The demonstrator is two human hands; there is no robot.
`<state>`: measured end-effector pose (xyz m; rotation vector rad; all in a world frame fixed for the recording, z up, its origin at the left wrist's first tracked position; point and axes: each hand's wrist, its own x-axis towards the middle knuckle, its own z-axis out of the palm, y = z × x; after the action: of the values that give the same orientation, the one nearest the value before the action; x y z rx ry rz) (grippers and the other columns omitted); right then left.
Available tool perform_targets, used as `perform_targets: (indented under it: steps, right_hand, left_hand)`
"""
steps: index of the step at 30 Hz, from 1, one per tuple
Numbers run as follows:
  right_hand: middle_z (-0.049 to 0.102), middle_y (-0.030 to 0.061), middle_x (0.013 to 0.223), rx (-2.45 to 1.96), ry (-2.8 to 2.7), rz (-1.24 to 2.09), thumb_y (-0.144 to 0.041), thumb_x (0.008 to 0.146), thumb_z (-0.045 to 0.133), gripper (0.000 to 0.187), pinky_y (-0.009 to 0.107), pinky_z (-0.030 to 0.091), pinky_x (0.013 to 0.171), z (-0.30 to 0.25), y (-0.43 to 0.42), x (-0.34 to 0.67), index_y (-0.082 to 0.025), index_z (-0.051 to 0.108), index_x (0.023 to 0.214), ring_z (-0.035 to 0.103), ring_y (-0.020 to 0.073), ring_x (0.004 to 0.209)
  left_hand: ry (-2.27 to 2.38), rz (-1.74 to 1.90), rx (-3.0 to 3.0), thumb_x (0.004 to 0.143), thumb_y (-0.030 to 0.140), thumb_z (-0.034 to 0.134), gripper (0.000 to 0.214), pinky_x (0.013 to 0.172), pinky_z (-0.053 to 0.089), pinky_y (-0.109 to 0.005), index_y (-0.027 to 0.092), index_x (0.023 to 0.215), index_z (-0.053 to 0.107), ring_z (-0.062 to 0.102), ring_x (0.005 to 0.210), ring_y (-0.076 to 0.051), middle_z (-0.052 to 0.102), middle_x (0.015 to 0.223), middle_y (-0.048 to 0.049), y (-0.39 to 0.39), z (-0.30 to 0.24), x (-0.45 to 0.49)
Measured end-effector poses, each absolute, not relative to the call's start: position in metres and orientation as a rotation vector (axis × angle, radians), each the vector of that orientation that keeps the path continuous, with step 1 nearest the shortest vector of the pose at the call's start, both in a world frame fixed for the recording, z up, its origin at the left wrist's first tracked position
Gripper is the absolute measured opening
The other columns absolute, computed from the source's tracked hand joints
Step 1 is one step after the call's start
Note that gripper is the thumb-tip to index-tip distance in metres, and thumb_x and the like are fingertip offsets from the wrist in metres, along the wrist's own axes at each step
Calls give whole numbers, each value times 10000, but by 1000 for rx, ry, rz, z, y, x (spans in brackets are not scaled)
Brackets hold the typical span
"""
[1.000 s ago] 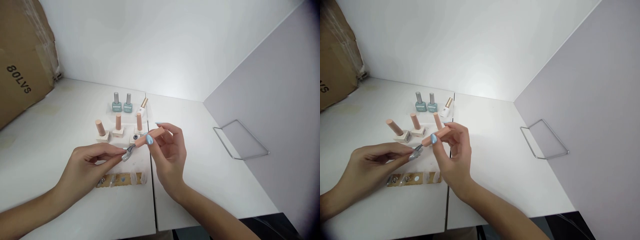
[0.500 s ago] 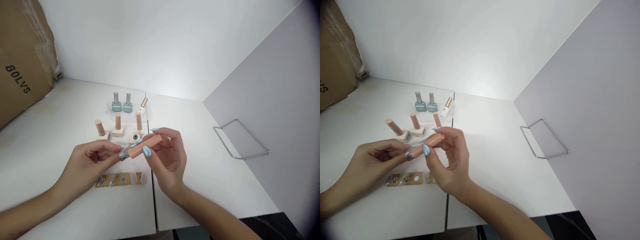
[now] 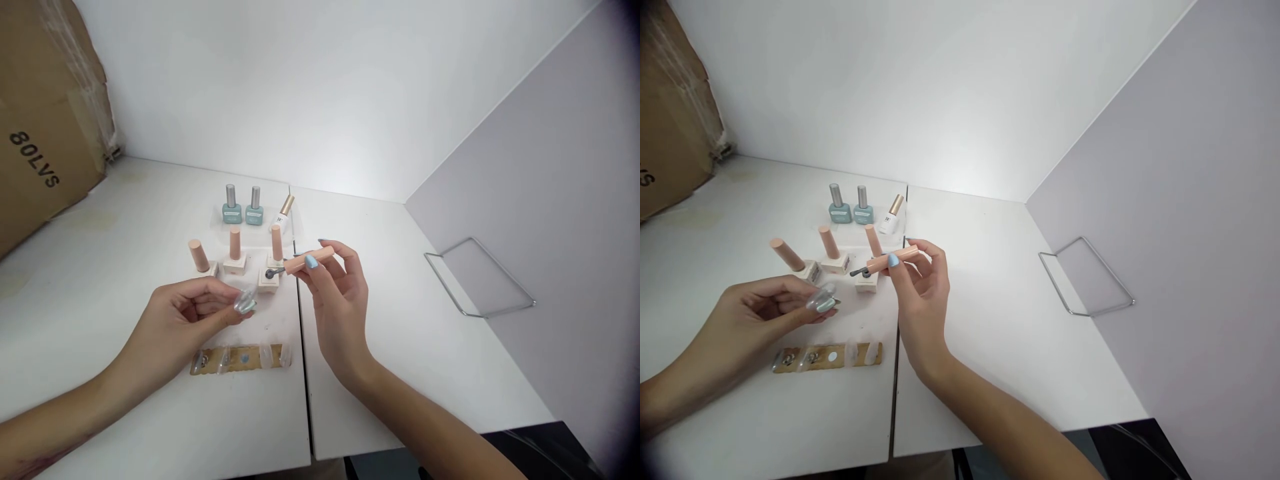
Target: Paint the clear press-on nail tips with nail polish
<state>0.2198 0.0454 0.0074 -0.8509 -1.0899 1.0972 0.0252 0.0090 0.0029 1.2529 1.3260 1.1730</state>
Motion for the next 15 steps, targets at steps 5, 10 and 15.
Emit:
perform_targets:
  steps: [5,10,15]
  right_hand:
    - [733,-37,859,-667,-1293,928,-235,960,684,208,401,674,820,8,37,218,-300,564,1116,757,164,844]
    - [712,-31,898,-513,-1433,842,-123,938,681,324,346,687,771,9,32,214,-311,586,1184,745,139,812]
    - [714,-33,874,-522,-1471,792,-150,948,676,300,358,695,746,7,33,212,-308,570,1179,749,143,774]
  left_hand:
    - [1319,1187,1255,738,314,907,102,664,665,-197,260,780,831,820,724,-184,843,770,-12,9,4,24]
    - [1349,1168,1338,762,375,898,126,582,610,-156,265,778,839,785,657,-154,834,737,-15,10,8,24]
    - [1387,1170,1389,803,432,856,178,526,591,-197,255,791,844,749,611,-162,832,751,-34,8,9,26]
